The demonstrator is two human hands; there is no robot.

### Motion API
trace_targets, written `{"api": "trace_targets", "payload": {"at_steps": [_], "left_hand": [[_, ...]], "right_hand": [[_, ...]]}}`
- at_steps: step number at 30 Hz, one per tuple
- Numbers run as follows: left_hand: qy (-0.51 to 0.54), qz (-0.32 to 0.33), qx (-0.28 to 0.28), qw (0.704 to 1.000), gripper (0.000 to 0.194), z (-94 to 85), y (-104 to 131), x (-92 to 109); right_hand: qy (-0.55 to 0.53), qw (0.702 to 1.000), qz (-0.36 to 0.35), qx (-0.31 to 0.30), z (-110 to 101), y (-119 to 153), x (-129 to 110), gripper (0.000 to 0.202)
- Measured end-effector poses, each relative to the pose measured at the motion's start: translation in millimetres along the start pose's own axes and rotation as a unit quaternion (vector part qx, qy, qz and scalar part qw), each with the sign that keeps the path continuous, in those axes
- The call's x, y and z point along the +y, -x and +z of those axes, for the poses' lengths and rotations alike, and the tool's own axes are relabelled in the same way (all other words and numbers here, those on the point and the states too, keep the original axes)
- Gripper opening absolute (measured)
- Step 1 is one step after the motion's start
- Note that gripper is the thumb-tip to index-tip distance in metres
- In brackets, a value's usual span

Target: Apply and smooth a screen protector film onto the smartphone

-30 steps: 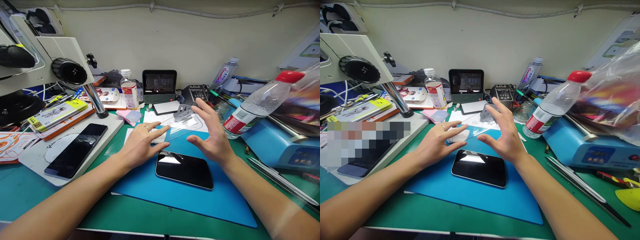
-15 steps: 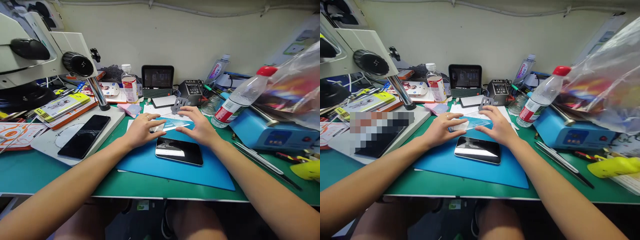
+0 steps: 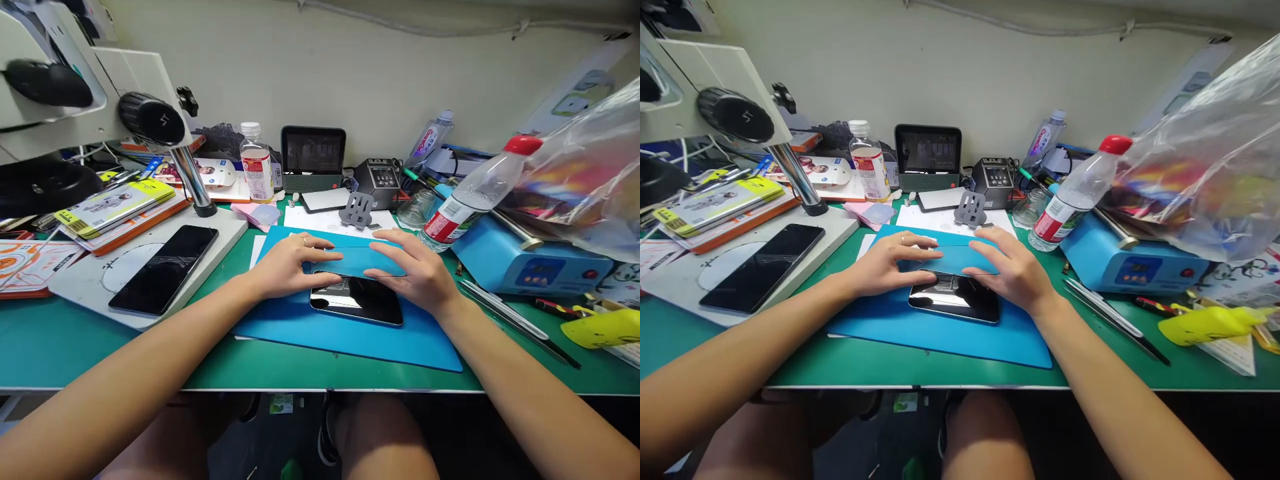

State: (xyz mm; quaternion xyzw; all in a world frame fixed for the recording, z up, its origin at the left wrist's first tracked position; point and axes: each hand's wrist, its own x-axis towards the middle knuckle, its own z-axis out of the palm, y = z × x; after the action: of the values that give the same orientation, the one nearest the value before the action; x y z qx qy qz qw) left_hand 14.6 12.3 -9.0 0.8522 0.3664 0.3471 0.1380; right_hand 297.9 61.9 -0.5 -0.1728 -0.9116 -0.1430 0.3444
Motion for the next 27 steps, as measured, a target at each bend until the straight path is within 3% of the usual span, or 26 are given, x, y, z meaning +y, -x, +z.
{"api": "trace_targets", "payload": {"at_steps": [3,8,13,17,19,23,27], "left_hand": [[0.036,-0.011,-0.004,0.999,0.04,2.3,0.1,0.5],[0.041,-0.052,0.018,0.998,0.057,2.3,0.7,2.1],[0.048,-0.078,0.012,0.996,0.053,-1.1,1.2,3.4],[0.045,-0.07,-0.002,0.997,0.049,-1.7,0.4,2.6],[0.042,-0.064,-0.007,0.997,0.048,-2.1,-0.2,1.8],[0.028,-0.051,-0.028,0.998,0.049,-3.3,-0.4,0.4],[0.002,-0.022,-0.022,1.0,0.051,-3.6,0.7,1.9]], "right_hand": [[-0.003,1.0,-0.005,0.015,-2.2,-2.8,-3.6,0.049],[-0.023,1.0,0.018,0.002,-7.8,-2.6,-7.8,0.071],[0.006,1.0,0.012,0.024,-11.0,1.1,-9.3,0.03],[0.013,1.0,0.01,0.024,-11.6,2.7,-10.4,0.018],[0.006,1.0,0.017,0.017,-12.0,2.6,-10.5,0.026],[-0.05,0.997,0.056,-0.013,-12.4,2.2,-9.7,0.066],[-0.086,0.978,0.141,-0.126,-16.1,8.4,-13.4,0.061]]}}
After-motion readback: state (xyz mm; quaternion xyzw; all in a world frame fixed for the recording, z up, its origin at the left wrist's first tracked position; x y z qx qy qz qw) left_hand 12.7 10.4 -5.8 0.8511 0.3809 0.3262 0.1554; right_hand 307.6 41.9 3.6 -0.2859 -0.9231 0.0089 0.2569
